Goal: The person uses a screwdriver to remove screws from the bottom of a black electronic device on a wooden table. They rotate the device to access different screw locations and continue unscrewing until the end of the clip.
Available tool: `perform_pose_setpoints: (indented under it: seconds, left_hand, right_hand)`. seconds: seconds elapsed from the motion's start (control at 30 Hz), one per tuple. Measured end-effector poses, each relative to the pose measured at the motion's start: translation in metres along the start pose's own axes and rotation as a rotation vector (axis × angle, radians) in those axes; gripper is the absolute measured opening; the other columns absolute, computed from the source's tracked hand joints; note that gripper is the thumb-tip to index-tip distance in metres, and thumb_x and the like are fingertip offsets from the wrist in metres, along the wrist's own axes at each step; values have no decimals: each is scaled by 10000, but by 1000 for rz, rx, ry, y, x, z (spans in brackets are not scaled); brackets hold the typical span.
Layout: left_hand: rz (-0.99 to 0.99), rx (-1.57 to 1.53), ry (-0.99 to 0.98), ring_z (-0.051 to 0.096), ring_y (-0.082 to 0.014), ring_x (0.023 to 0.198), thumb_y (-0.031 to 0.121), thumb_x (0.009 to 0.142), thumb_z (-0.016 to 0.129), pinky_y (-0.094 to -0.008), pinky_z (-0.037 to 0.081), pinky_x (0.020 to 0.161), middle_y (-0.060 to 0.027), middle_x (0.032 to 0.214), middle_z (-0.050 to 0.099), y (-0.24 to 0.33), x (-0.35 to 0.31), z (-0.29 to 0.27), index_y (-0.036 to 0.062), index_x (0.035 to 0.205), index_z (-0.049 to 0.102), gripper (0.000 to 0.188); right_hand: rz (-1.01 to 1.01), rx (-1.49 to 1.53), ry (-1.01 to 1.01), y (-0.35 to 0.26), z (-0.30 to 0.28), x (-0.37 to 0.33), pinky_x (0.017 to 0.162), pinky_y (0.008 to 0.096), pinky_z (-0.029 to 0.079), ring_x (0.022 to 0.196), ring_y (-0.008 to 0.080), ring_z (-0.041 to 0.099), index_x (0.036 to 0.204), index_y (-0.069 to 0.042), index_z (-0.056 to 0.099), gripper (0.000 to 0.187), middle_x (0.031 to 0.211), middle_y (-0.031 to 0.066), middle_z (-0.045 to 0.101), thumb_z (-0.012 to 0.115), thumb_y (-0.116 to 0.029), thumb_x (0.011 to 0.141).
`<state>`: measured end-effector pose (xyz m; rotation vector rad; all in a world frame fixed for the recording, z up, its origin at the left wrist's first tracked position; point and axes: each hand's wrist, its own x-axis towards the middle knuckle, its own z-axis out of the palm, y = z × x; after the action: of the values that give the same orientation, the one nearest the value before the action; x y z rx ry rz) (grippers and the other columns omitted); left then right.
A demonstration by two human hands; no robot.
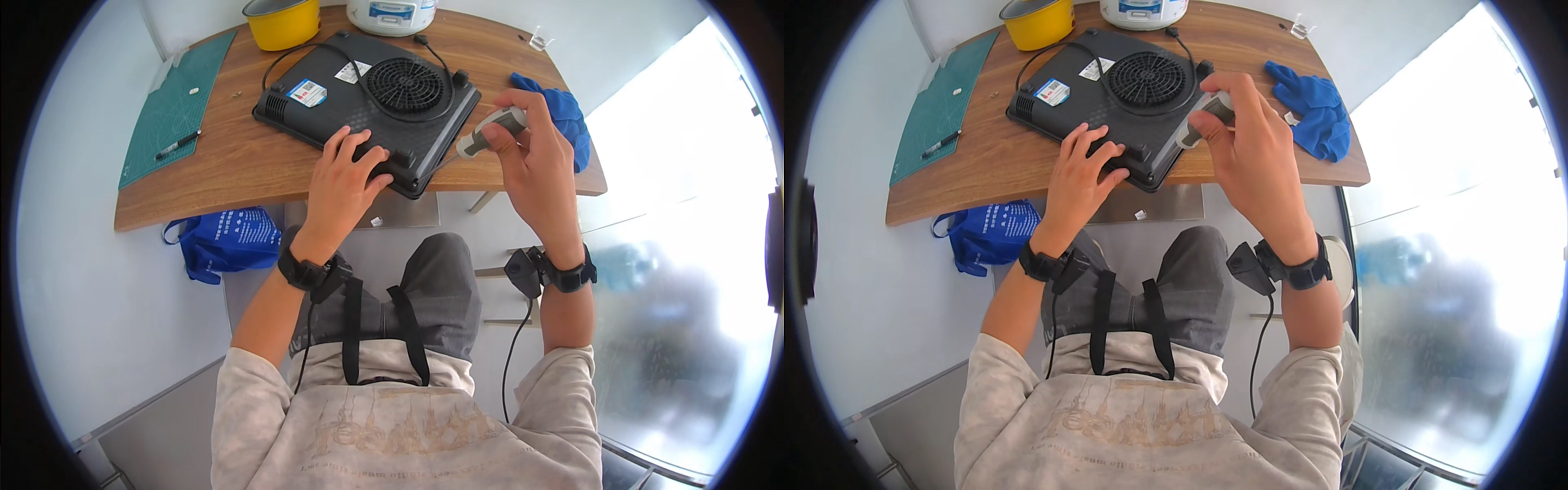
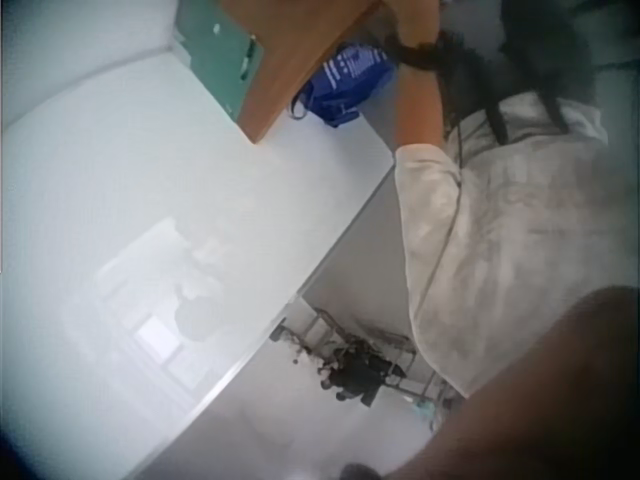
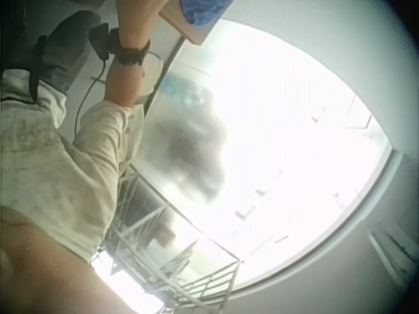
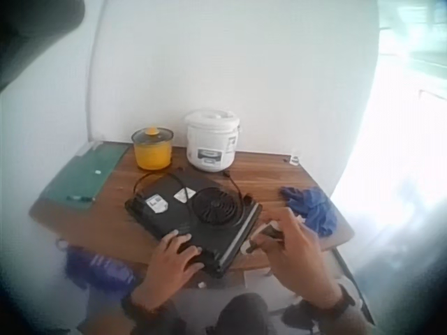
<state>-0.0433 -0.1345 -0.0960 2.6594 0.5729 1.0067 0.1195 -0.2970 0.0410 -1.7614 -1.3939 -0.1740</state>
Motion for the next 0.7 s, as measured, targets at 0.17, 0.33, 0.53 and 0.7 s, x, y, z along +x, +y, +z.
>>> perform_pose_setpoints:
  seconds: [0.17,0.33,0.53,0.7]
  left_hand:
    - [-2,-9,-5,450,-372,1328,189,800,806,-454,434,1057,-84,1334,566,-1,0,0,122,1061,666,304]
    - [9,3,15,465,-368,1325,192,788,822,-448,461,1031,-90,1316,579,0,0,1,143,1064,663,323]
    - [15,16,20,476,-373,1314,194,782,830,-446,471,1023,-100,1305,587,-1,0,2,150,1075,661,342]
    - [-3,3,-10,429,-375,1352,194,827,792,-455,435,1060,-90,1357,550,-2,-1,2,124,1079,659,293]
  right_hand:
    - [29,-5,3,5,6,2,666,322,547,743,260,685,1148,-37,553,272,863,155,668,707,-124,942]
    - [118,15,37,23,11,-5,635,303,531,716,234,680,1140,-44,558,291,824,132,673,724,-178,941]
    - [122,-5,116,31,11,-17,584,311,505,633,198,659,1120,-47,566,314,798,106,679,713,-272,959]
    - [76,-287,73,21,8,-11,553,317,483,585,185,636,1090,-69,576,362,701,75,651,741,-349,928]
